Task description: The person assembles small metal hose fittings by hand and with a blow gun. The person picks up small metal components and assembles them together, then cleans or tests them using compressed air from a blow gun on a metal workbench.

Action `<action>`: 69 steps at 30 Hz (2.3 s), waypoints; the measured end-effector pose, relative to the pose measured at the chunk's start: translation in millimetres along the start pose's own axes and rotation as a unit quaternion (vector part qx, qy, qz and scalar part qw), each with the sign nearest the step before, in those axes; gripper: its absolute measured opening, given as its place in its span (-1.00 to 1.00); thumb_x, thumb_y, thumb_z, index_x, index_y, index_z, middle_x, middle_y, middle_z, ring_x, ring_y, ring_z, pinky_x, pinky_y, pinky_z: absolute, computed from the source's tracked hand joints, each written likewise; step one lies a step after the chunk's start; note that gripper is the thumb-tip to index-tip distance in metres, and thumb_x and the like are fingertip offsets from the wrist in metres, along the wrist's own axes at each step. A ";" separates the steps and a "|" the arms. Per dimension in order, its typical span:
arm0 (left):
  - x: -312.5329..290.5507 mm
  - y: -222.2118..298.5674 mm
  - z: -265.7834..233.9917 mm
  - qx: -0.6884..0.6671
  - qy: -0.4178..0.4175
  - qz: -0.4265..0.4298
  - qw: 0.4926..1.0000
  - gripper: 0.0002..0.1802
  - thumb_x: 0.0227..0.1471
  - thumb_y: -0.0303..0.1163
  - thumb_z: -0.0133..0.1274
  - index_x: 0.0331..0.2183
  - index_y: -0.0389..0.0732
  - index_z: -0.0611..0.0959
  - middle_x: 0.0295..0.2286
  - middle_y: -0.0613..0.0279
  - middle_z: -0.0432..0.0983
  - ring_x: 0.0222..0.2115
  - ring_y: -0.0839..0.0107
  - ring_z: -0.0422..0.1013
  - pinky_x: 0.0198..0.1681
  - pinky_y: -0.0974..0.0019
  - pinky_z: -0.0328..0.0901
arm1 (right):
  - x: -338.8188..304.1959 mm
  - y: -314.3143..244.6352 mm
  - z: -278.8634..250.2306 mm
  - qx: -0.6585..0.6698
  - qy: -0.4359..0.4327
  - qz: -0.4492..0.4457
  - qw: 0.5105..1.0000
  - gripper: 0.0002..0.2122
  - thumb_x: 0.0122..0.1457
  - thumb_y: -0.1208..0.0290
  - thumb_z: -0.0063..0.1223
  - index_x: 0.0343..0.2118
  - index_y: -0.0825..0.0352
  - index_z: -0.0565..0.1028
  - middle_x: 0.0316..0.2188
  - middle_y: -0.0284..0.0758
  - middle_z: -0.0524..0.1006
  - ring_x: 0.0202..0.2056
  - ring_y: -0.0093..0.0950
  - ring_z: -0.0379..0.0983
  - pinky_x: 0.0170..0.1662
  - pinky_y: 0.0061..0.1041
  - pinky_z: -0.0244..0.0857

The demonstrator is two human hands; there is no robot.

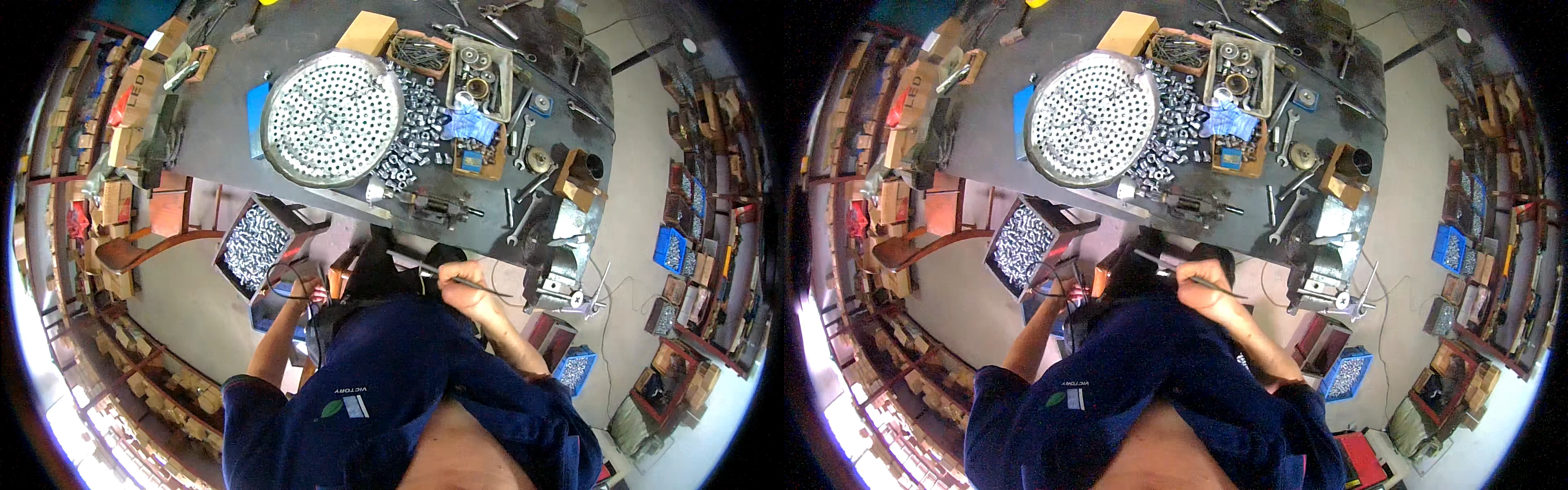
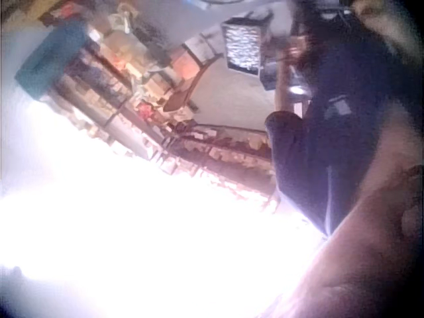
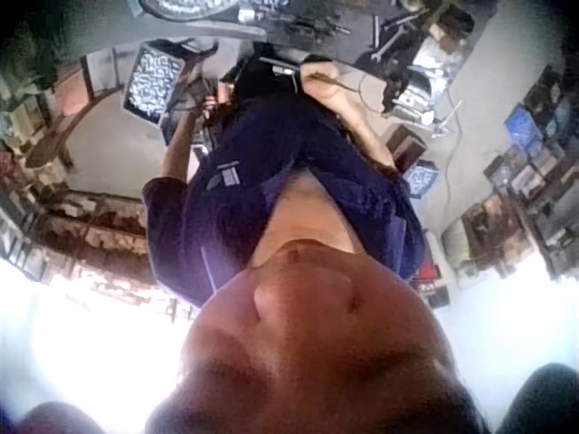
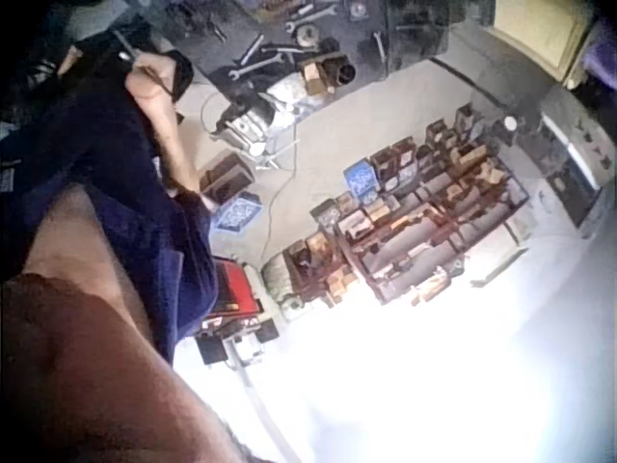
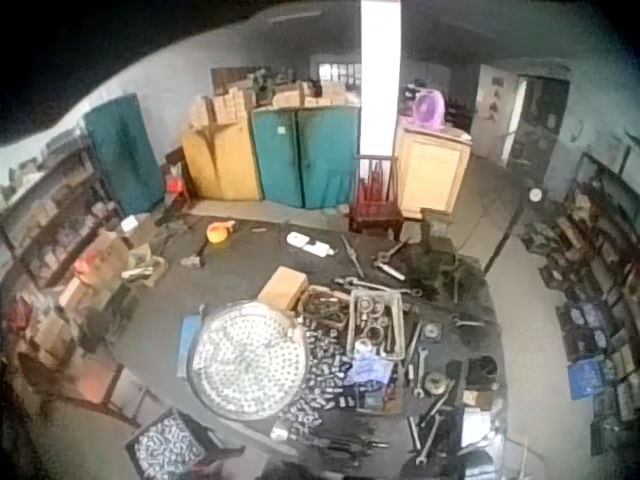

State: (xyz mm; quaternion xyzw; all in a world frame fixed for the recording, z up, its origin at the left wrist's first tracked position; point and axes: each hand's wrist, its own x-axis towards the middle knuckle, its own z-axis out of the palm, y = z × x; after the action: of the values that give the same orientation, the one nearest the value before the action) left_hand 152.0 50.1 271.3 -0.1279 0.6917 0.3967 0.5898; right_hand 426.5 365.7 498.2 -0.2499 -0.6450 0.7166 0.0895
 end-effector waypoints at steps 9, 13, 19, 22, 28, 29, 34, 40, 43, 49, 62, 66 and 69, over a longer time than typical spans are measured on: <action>30.9 15.2 -32.9 0.031 -0.038 0.020 0.999 -0.78 0.02 -0.28 -0.03 -0.37 -0.23 0.53 -0.49 0.13 0.54 -0.57 0.40 0.48 -0.55 0.43 0.35 | 86.5 50.2 53.7 0.041 -0.163 -0.008 0.986 -0.72 -0.13 0.29 -0.06 -0.72 0.33 0.14 -0.75 -0.45 0.04 -0.66 -0.69 0.01 -0.60 -0.58 -0.10; 82.5 -9.7 -60.4 0.063 -0.021 0.008 0.998 -0.80 0.00 -0.30 0.01 -0.40 -0.24 0.56 -0.54 0.25 0.50 -0.63 0.48 0.41 -0.56 0.46 0.30 | 106.2 105.2 62.0 0.074 -0.190 -0.014 0.979 -0.71 -0.12 0.29 -0.07 -0.73 0.33 0.13 -0.77 -0.42 0.03 -0.67 -0.68 0.01 -0.61 -0.55 -0.10; 153.9 -14.6 -70.2 0.043 -0.017 0.017 0.999 -0.75 0.00 -0.31 0.02 -0.30 -0.26 0.54 -0.56 0.28 0.50 -0.60 0.49 0.38 -0.57 0.47 0.25 | 122.0 186.3 69.7 0.067 -0.159 -0.129 0.977 -0.79 -0.21 0.46 -0.10 -0.73 0.36 0.11 -0.77 -0.37 0.01 -0.70 -0.60 -0.03 -0.62 -0.50 -0.12; 174.3 -7.5 -61.2 0.172 0.023 0.103 0.980 -0.75 -0.02 -0.38 0.05 -0.31 -0.34 0.51 -0.53 0.10 0.52 -0.55 0.39 0.47 -0.51 0.41 0.33 | 120.0 227.5 74.3 0.090 -0.149 -0.173 0.969 -0.80 -0.23 0.49 -0.10 -0.73 0.36 0.11 -0.76 -0.36 0.01 -0.70 -0.60 -0.04 -0.63 -0.49 -0.13; 205.1 -35.3 -66.4 0.125 -0.052 0.145 0.980 -0.84 -0.04 -0.44 -0.05 -0.38 -0.32 0.52 -0.55 0.13 0.50 -0.58 0.42 0.45 -0.54 0.45 0.35 | 78.4 269.8 109.6 0.007 -0.096 -0.171 0.981 -0.78 -0.23 0.46 -0.12 -0.74 0.35 0.08 -0.76 -0.39 0.01 -0.69 -0.64 -0.05 -0.63 -0.53 -0.17; 198.8 -42.5 -71.0 0.097 -0.118 0.149 0.977 -0.84 -0.06 -0.46 -0.03 -0.38 -0.34 0.51 -0.56 0.13 0.49 -0.60 0.43 0.44 -0.56 0.47 0.33 | 67.5 271.5 117.7 0.003 -0.096 -0.174 0.980 -0.78 -0.23 0.46 -0.12 -0.74 0.35 0.08 -0.76 -0.39 0.02 -0.69 -0.65 -0.04 -0.64 -0.53 -0.16; 181.1 -24.6 -94.0 0.183 -0.080 0.332 0.922 -0.83 -0.04 -0.39 -0.02 -0.48 -0.31 0.54 -0.58 0.25 0.50 -0.55 0.48 0.43 -0.54 0.43 0.27 | 33.0 283.3 144.3 -0.020 -0.036 -0.155 0.987 -0.79 -0.26 0.46 -0.08 -0.77 0.31 0.11 -0.78 -0.47 0.04 -0.68 -0.69 -0.03 -0.63 -0.56 -0.16; 99.6 29.4 -155.6 -0.022 0.083 0.457 0.885 -0.71 -0.04 -0.44 -0.03 -0.26 -0.42 0.52 -0.46 0.07 0.52 -0.47 0.40 0.47 -0.33 0.40 0.36 | 23.8 284.1 166.1 -0.047 0.000 -0.142 0.989 -0.83 -0.30 0.56 -0.15 -0.77 0.32 0.10 -0.78 -0.50 0.06 -0.67 -0.72 -0.04 -0.62 -0.61 -0.18; 113.9 43.1 -195.5 0.111 0.226 0.489 0.835 -0.74 -0.03 -0.51 -0.06 -0.26 -0.43 0.52 -0.49 0.09 0.53 -0.49 0.43 0.47 -0.39 0.39 0.38 | 27.5 270.6 176.4 -0.043 -0.013 -0.122 0.992 -0.83 -0.29 0.56 -0.16 -0.77 0.31 0.09 -0.78 -0.50 0.06 -0.67 -0.72 -0.04 -0.62 -0.61 -0.19; 148.8 50.3 -208.1 0.426 0.325 0.471 0.700 -0.72 -0.21 -0.33 0.10 -0.33 -0.14 0.62 -0.50 0.03 0.53 -0.43 0.16 0.48 -0.32 0.20 0.35 | 37.3 274.1 184.6 -0.070 0.003 -0.119 0.990 -0.84 -0.28 0.58 -0.18 -0.78 0.30 0.10 -0.78 -0.51 0.11 -0.65 -0.73 -0.01 -0.61 -0.63 -0.15; 147.2 63.5 -193.3 0.535 0.318 0.363 0.693 -0.72 -0.22 -0.18 0.14 -0.38 -0.07 0.60 -0.44 0.09 0.53 -0.35 0.17 0.46 -0.27 0.17 0.34 | 39.1 268.7 184.5 -0.105 0.030 -0.066 0.992 -0.81 -0.29 0.77 -0.27 -0.79 0.32 0.10 -0.79 -0.49 0.08 -0.67 -0.71 0.01 -0.62 -0.64 -0.16; 162.4 60.7 -201.9 0.515 0.330 0.375 0.696 -0.74 -0.18 -0.19 0.11 -0.38 -0.08 0.64 -0.45 0.07 0.54 -0.38 0.15 0.48 -0.30 0.17 0.35 | 40.7 272.3 178.2 -0.088 0.016 -0.053 0.995 -0.82 -0.30 0.76 -0.28 -0.78 0.32 0.10 -0.78 -0.48 0.08 -0.65 -0.71 0.01 -0.62 -0.64 -0.17; 165.4 61.8 -199.3 0.537 0.331 0.369 0.682 -0.77 -0.20 -0.19 0.12 -0.44 -0.10 0.65 -0.47 0.08 0.54 -0.40 0.16 0.48 -0.31 0.17 0.35 | 39.8 276.1 176.7 -0.107 0.027 -0.045 0.993 -0.83 -0.30 0.75 -0.27 -0.78 0.33 0.09 -0.78 -0.48 0.08 -0.64 -0.72 0.00 -0.61 -0.64 -0.17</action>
State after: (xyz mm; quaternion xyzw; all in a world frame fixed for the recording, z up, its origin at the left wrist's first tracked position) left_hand -75.2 -1.0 142.1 0.3536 0.9275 0.0746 0.0953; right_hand 362.1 186.2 228.5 -0.2481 -0.7261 0.6315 0.1115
